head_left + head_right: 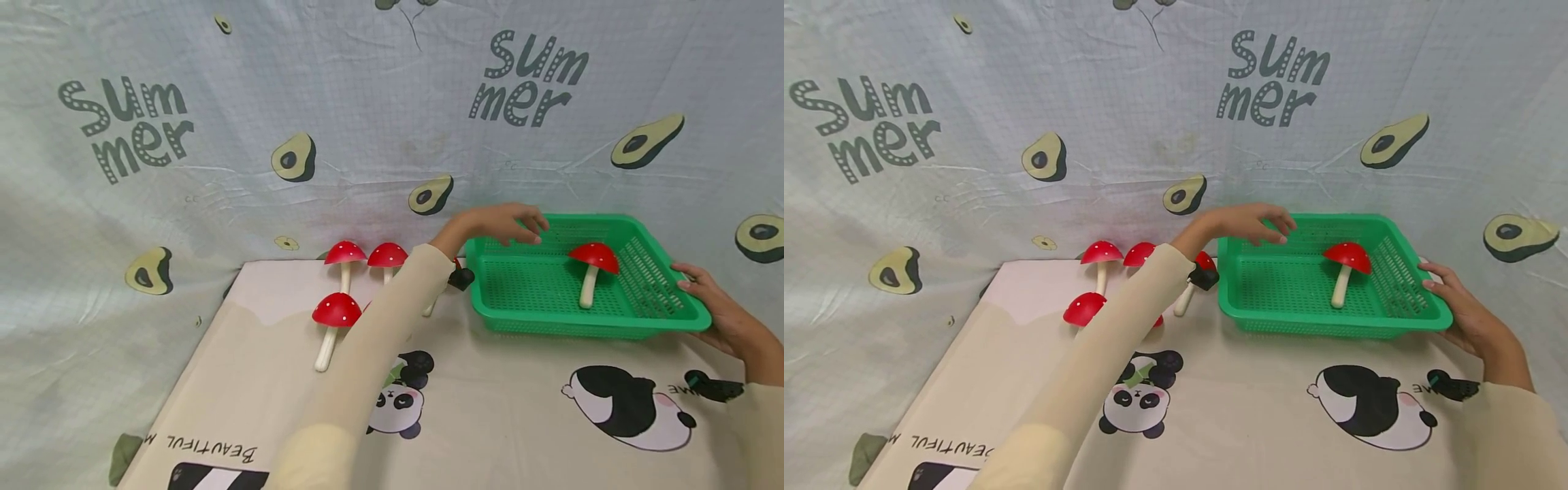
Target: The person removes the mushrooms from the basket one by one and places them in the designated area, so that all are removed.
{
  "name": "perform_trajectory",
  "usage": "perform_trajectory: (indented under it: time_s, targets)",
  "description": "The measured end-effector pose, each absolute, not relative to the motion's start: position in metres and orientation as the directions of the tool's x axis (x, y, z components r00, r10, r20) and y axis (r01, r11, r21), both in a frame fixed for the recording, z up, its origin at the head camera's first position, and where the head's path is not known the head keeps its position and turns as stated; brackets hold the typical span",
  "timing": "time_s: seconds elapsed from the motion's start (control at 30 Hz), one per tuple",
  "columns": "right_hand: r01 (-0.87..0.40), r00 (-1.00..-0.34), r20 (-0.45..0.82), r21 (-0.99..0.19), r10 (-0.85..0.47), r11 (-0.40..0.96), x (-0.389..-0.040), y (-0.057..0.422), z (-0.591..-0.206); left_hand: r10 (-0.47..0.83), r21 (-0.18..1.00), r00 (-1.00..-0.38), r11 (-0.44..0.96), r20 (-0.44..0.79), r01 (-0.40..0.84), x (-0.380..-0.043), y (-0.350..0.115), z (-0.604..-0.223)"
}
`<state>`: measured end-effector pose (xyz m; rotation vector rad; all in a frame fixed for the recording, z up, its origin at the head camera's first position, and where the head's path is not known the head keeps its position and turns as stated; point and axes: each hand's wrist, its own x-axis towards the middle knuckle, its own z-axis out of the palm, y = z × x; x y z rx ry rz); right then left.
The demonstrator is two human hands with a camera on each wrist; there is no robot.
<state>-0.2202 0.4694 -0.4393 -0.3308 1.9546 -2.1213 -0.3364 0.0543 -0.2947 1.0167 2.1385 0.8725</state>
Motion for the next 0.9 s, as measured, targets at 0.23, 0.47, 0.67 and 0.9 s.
perform_trajectory:
  time_s: [0.23,0.47,0.67,0.9]
  targets:
    - [0.044,-0.951,-0.013,-0.995,-0.308,-0.095,-0.221,0.472,-0.44,0.791,0.754,-0.537,0.536,-0.293,0.379,-0.342,0.082,-0.302]
    - [0.026,-0.947,0.005,-0.995,-0.321,-0.093,-0.22,0.471,-0.438,0.759,0.681,-0.522,0.619,-0.389,0.392,-0.345,0.118,-0.313]
    - [0.044,-0.941,0.004,-0.99,-0.337,-0.136,-0.22,0.472,-0.435,0.728,0.579,-0.547,0.674,-0.413,0.459,-0.347,0.145,-0.327]
    - [0.042,-0.946,-0.018,-0.997,-0.323,-0.068,-0.219,0.47,-0.435,0.803,0.365,-0.518,0.596,-0.295,0.715,-0.347,0.163,-0.348]
